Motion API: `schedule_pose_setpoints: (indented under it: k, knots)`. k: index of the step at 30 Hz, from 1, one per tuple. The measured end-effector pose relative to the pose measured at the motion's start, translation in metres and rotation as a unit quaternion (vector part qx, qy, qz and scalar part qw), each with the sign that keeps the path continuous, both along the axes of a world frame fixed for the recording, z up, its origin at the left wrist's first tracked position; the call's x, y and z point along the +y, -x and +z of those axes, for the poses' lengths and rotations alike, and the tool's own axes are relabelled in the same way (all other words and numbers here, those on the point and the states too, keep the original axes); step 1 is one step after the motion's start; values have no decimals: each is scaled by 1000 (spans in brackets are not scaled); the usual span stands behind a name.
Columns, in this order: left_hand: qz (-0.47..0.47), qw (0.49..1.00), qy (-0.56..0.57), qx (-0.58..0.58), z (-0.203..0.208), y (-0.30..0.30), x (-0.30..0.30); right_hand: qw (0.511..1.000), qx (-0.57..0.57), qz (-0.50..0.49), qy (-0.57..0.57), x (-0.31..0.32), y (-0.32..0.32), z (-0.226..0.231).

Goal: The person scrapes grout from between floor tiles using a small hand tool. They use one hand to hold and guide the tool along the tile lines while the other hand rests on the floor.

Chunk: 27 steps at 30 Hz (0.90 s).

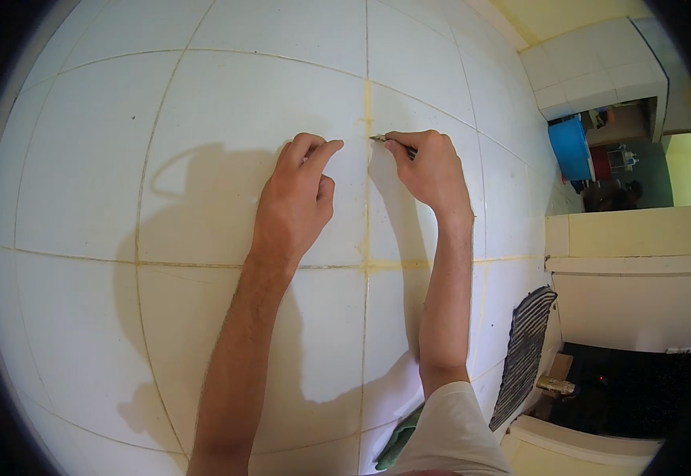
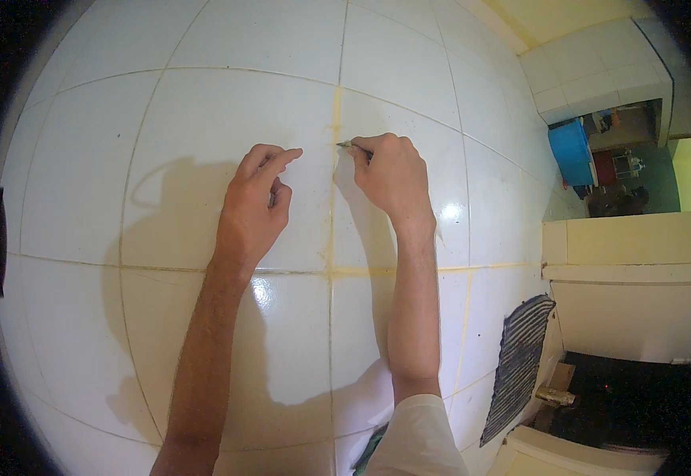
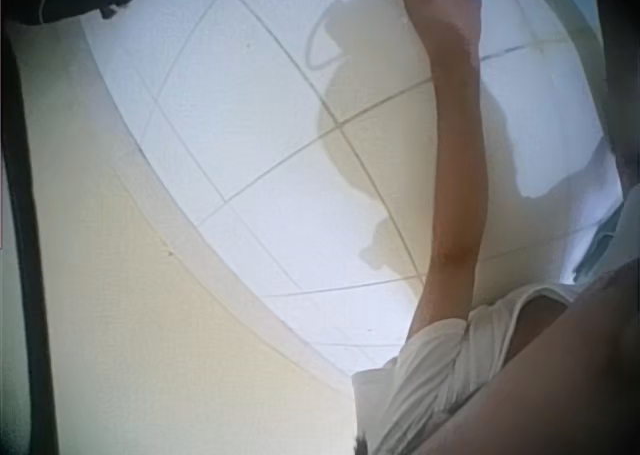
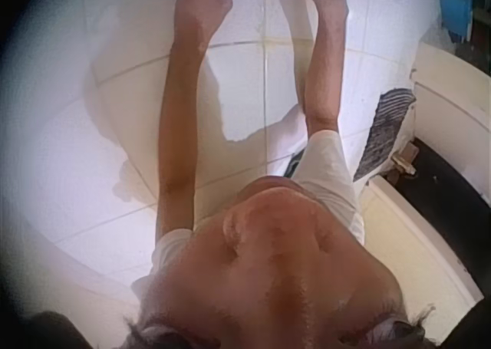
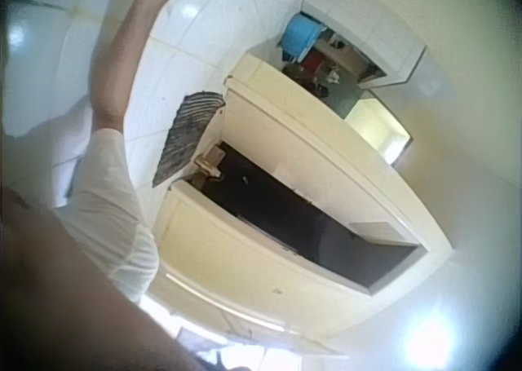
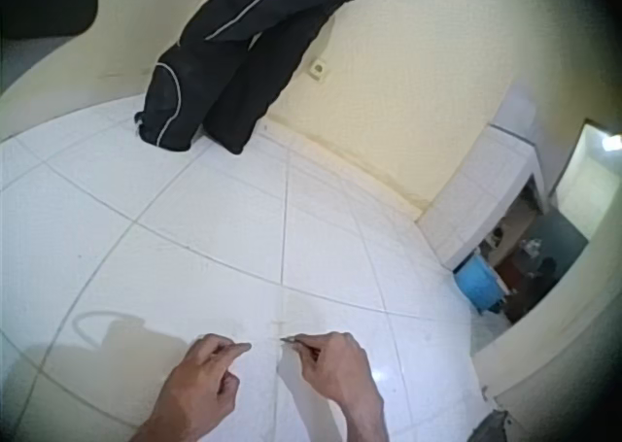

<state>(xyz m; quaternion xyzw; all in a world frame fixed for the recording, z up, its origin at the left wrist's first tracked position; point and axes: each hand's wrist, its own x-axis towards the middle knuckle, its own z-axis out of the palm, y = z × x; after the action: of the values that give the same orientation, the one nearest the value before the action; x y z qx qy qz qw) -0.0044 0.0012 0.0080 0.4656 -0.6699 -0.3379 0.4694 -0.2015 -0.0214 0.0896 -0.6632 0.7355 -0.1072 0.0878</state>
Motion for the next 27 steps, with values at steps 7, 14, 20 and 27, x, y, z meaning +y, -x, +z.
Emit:
schedule_pose_setpoints:
  k: [7, 14, 20, 27]
  knots:
    - [-5, 999, 33, -15, 0, -5, -1, 998, 38, 28, -34, 3, -3, 1]
    - [-23, 1000, 11, -17, 5, -3, 1, 999, 5, 27, -23, 6, 1, 0]
    - [-29, 1000, 9, -3, 4, -1, -1, 999, -5, -2, -33, 1, -12, 1]
    - [-29, 1000, 2, 0, 5, -3, 0, 1000, -5, -3, -29, 1, -13, 1]
